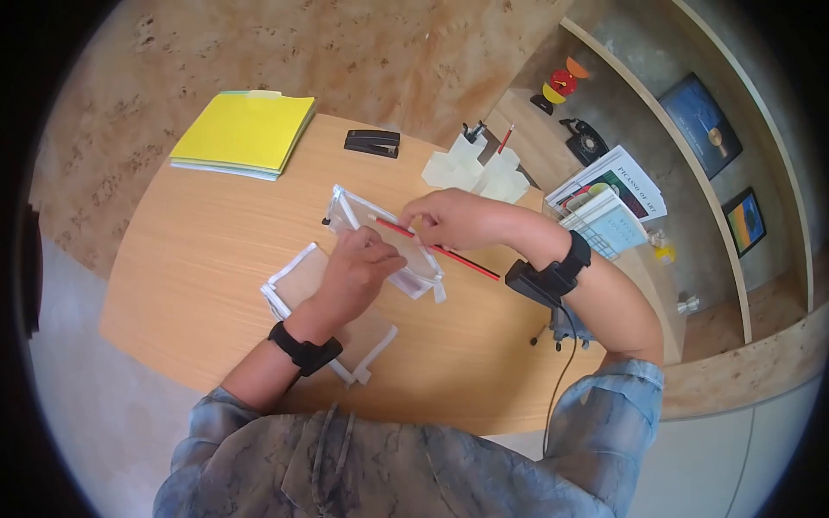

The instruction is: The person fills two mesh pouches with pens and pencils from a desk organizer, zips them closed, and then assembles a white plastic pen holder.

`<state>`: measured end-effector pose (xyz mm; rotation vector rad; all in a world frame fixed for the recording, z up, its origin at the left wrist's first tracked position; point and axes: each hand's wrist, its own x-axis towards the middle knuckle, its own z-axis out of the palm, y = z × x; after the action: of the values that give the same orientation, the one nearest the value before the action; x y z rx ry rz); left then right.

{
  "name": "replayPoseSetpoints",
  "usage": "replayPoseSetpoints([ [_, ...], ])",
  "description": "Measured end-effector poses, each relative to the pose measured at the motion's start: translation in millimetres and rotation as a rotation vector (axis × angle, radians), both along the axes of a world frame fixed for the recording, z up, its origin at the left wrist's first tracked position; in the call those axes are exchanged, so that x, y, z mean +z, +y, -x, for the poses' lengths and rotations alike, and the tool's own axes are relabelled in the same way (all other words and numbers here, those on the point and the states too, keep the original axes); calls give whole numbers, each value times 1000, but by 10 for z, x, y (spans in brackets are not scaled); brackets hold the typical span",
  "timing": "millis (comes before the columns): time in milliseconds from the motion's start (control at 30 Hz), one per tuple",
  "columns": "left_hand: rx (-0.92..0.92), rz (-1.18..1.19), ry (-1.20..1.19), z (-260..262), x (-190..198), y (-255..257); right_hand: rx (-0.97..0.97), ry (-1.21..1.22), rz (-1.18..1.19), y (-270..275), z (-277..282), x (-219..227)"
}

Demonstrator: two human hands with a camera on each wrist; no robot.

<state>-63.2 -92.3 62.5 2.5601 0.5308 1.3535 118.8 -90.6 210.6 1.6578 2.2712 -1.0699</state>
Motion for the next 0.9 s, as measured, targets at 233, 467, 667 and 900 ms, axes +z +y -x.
replayPoseSetpoints([
  [233,-115,3,-27,-16,-12,-38,-84,13,143,293,206,-244],
  [467,-183,30,-10,-29,-46,-83,-185,-29,142,394,364,-478],
  [667,-154,23,-50,-62,-44,-93,-161,147,53,359,96,-372],
  [900,-141,1,-70,-84,-41,-69,-106,-123,147,148,-39,-108],
])
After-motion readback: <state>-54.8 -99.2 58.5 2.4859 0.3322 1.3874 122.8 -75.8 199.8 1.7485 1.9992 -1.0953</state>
